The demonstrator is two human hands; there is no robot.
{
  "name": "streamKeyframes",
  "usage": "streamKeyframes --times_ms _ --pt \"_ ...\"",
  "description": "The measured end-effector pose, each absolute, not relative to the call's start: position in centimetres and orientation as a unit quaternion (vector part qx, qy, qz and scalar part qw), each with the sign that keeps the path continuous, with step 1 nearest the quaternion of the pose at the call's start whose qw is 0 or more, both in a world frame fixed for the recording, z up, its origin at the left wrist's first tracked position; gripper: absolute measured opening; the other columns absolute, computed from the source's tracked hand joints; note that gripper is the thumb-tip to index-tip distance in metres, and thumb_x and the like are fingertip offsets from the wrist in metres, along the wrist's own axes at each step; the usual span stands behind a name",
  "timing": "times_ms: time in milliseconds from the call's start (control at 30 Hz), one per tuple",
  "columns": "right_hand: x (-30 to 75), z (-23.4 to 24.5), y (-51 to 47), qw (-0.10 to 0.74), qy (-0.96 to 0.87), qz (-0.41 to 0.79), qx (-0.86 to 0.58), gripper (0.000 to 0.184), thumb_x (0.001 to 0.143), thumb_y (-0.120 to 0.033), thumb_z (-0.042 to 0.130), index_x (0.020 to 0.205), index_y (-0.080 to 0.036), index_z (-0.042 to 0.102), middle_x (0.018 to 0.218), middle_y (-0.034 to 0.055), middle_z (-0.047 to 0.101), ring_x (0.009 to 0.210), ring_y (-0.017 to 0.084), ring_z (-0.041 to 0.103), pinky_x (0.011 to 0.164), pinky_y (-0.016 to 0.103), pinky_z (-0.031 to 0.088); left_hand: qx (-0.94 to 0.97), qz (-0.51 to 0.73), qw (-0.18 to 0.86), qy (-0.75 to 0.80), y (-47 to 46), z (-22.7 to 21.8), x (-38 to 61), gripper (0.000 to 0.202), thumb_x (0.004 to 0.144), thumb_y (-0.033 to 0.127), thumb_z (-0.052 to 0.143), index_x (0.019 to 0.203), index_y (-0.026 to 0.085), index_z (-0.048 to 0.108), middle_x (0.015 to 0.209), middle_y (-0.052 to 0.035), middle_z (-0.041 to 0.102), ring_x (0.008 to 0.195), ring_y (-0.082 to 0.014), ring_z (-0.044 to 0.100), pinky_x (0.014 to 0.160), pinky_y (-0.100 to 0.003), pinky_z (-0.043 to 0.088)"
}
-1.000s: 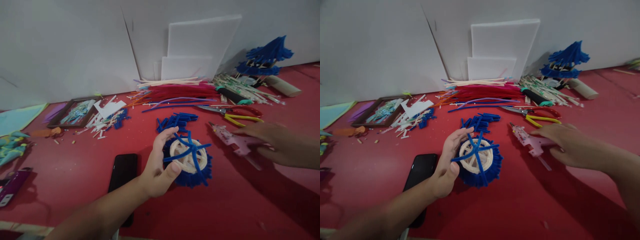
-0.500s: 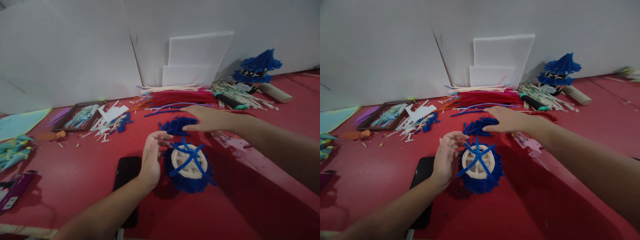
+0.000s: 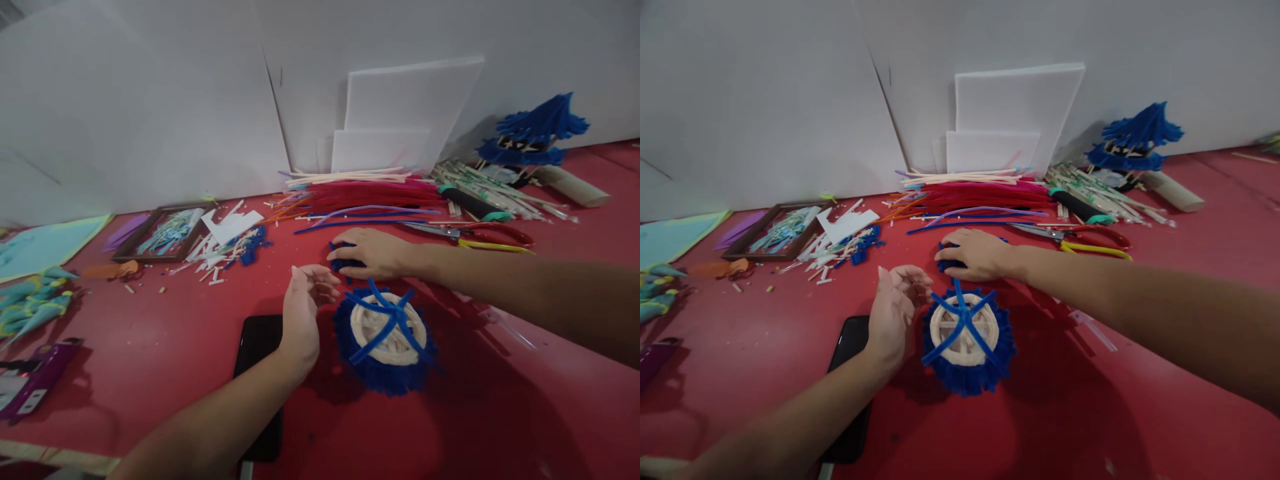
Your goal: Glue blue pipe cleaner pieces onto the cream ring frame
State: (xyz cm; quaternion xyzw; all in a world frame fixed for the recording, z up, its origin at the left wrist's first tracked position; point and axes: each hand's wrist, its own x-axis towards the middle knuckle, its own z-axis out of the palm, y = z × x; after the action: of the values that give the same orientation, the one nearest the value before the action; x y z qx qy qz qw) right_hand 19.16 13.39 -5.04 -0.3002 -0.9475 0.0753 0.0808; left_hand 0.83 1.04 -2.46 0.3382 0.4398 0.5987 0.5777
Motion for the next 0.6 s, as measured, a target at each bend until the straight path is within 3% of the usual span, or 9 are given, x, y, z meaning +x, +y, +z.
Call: streamKeyframes --times_ms 133,300,433,500,600 --pt "21.9 -4.3 14.7 0.088 -0.953 0.072 -0.282 0.038 0.093 -0.038 0.061 0.128 -0.027 0.073 0.133 0.011 0.068 0.122 0.025 0.063 0.11 0.043 0.049 0.342 0.593 0.578 0.444 1.0 -2.4 0.9 0.059 0.091 0.075 0.061 0.079 0.018 0.065 0.073 -0.0027 0.07 0.061 -0.0134 0.063 0.061 -0.026 0.052" --pt "24.4 -2.4 14.9 0.132 -0.924 0.032 -0.358 0.046 0.084 -0.027 0.062 0.129 -0.021 0.071 0.142 0.0164 0.061 0.129 0.032 0.058 0.112 0.05 0.046 0.346 0.591 0.582 0.438 1.2 -2.4 1.1 0.057 0.09 0.075 0.063 0.078 0.018 0.066 0.072 -0.0028 0.071 0.061 -0.0139 0.064 0.061 -0.026 0.053" --pt "23.9 -1.1 13.6 0.114 -0.908 0.02 -0.402 0.023 0.089 -0.033 0.06 0.098 -0.02 0.077 0.11 0.014 0.072 0.111 0.03 0.064 0.103 0.046 0.049 0.345 0.596 0.578 0.439 1.2 -2.4 1.2 0.057 0.089 0.074 0.064 0.078 0.018 0.066 0.071 -0.0029 0.071 0.061 -0.0136 0.064 0.06 -0.024 0.053" --pt "23.4 -1.1 12.8 0.086 -0.902 0.02 -0.423 0.022 0.09 -0.038 0.065 0.084 -0.019 0.074 0.096 0.0122 0.072 0.102 0.028 0.066 0.098 0.044 0.051 0.345 0.597 0.576 0.439 1.2 -2.3 1.2 0.056 0.089 0.074 0.064 0.079 0.018 0.066 0.071 -0.003 0.072 0.061 -0.0136 0.063 0.059 -0.024 0.053" --pt "22.9 -1.8 12.1 0.062 -0.878 0.014 -0.475 0.029 0.094 -0.045 0.069 0.097 -0.017 0.072 0.103 0.009 0.071 0.103 0.024 0.067 0.097 0.045 0.055 0.345 0.599 0.573 0.44 1.3 -2.3 1.2 0.055 0.091 0.072 0.063 0.079 0.018 0.065 0.07 -0.0026 0.071 0.06 -0.0136 0.063 0.059 -0.024 0.053"
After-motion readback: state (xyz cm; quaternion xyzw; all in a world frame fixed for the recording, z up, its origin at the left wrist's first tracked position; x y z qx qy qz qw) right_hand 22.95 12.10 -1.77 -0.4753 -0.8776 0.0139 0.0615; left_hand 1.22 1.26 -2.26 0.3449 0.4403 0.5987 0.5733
